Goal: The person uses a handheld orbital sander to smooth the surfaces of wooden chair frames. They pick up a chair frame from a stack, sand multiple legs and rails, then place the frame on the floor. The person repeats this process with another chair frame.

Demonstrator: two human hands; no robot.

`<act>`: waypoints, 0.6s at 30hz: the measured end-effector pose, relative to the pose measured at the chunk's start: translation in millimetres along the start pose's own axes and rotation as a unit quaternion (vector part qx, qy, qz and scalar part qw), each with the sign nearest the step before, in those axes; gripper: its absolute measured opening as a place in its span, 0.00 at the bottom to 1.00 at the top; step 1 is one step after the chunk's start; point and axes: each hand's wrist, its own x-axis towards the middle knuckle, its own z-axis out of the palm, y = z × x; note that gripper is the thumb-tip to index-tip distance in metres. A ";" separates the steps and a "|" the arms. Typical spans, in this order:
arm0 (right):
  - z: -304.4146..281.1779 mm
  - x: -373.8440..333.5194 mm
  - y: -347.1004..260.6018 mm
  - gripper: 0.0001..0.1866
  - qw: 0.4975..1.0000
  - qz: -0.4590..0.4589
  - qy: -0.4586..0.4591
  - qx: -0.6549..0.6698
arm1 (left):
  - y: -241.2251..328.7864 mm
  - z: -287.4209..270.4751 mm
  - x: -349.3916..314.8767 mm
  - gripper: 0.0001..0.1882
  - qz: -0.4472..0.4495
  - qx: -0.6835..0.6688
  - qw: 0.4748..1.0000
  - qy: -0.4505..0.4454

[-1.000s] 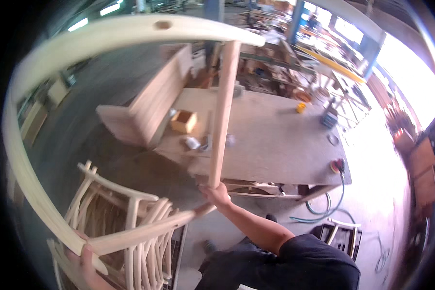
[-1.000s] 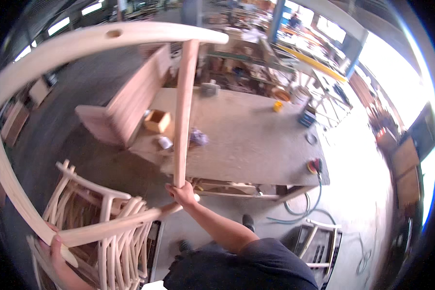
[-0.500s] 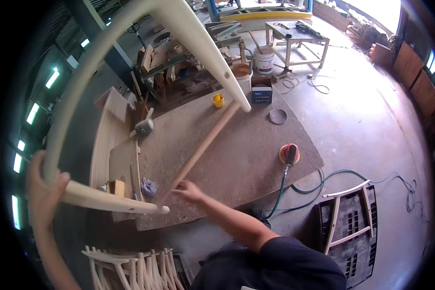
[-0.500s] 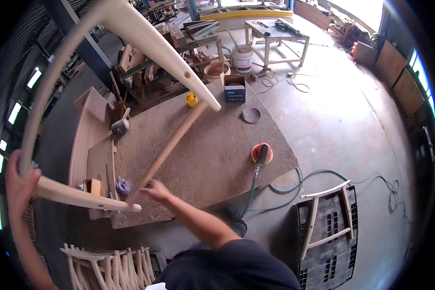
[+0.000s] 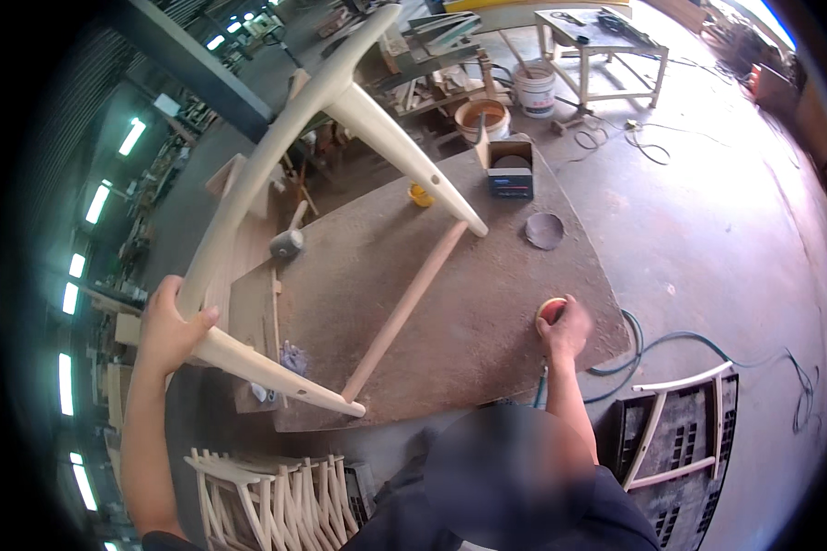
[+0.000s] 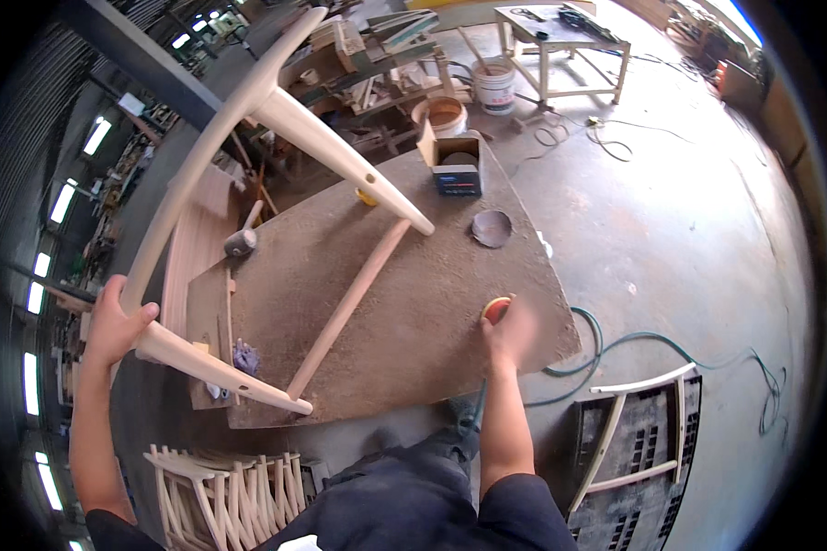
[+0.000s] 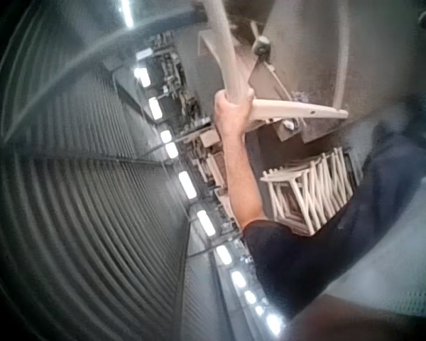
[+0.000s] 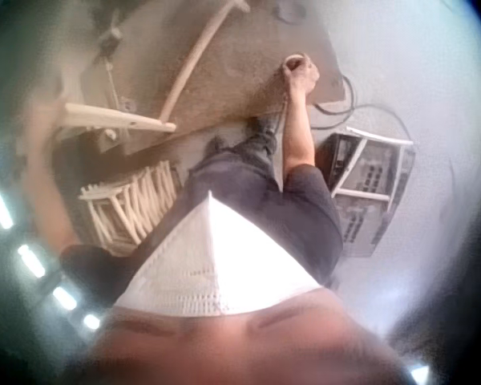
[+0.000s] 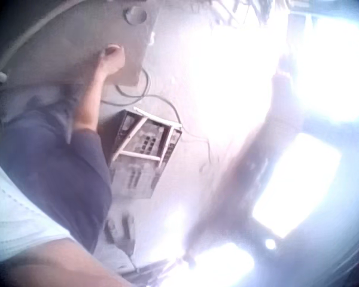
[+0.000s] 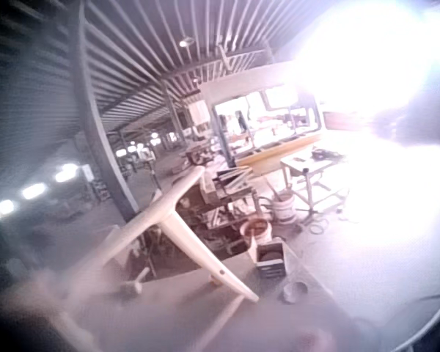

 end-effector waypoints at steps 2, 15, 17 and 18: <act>-14.1 5.9 -3.3 0.37 0.998 0.041 -0.051 0.002 | 7.1 -4.4 2.8 0.43 0.035 -0.027 0.999 -0.025; 26.8 2.3 76.7 0.38 0.898 -0.032 -0.083 0.430 | -30.5 -16.6 -31.0 0.33 -0.016 -0.154 0.987 -0.052; 6.3 -39.8 7.9 0.37 0.878 0.043 -0.151 0.453 | -66.5 -9.0 -20.3 0.34 0.009 -0.175 0.983 -0.063; -4.5 -55.5 -14.8 0.36 0.868 0.083 -0.170 0.459 | -71.0 -7.3 -17.4 0.35 -0.027 -0.195 0.978 -0.075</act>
